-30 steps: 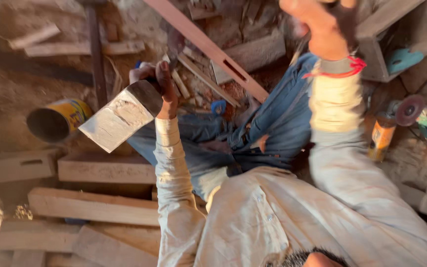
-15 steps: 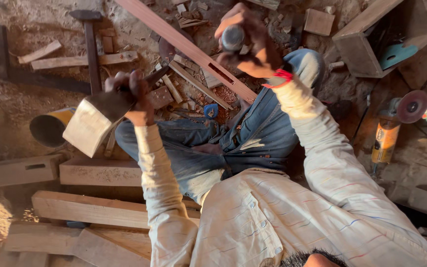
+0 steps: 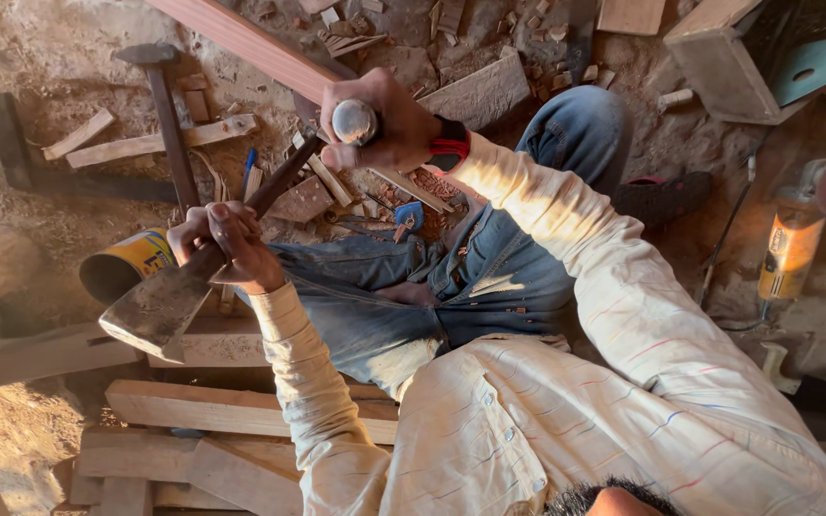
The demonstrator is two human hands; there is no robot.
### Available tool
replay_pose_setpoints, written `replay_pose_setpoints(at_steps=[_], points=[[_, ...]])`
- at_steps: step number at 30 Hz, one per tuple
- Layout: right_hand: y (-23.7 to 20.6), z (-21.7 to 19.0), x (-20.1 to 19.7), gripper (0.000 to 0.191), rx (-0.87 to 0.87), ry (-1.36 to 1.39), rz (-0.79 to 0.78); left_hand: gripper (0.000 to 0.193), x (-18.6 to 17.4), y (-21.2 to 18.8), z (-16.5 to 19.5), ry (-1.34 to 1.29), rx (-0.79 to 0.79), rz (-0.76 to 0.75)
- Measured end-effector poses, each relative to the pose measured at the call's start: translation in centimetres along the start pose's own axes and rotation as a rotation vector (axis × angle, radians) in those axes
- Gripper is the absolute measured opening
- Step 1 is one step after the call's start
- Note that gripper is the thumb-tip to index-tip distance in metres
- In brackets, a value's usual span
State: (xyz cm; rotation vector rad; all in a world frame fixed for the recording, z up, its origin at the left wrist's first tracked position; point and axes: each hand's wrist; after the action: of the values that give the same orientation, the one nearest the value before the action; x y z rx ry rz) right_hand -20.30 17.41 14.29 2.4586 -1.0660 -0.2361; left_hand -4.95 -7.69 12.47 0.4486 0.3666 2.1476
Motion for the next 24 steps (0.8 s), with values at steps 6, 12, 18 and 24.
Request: replay_pose_setpoints(at_steps=[6, 12, 18, 24], points=[[-0.2, 1.8, 0.9, 0.024, -0.106, 0.102, -0.108, 0.021, 1.2, 0.6, -0.3, 0.053, 0.071, -0.066], [-1.5, 2.0, 1.5, 0.032, -0.153, -0.030, -0.250, 0.014, 2.8, 0.4, 2.6, 0.094, -0.050, -0.288], [-1.7, 3.1, 1.1, 0.038, -0.046, -0.031, -0.265, 0.020, 3.6, 1.4, 5.1, 0.140, -0.090, -0.450], [-3.3, 0.7, 0.9, 0.036, -0.036, 0.013, -0.285, 0.019, 2.8, 0.8, 9.0, 0.531, -0.192, -0.436]])
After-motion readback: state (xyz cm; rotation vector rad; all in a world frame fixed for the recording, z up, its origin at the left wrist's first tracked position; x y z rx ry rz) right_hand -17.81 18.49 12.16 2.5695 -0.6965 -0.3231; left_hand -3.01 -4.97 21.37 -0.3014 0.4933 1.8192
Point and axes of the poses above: each hand's wrist, its own y-axis towards the middle knuckle, its own x-axis out of the palm, z = x × y, and after that the axes turned 1 degree about x, right-handed
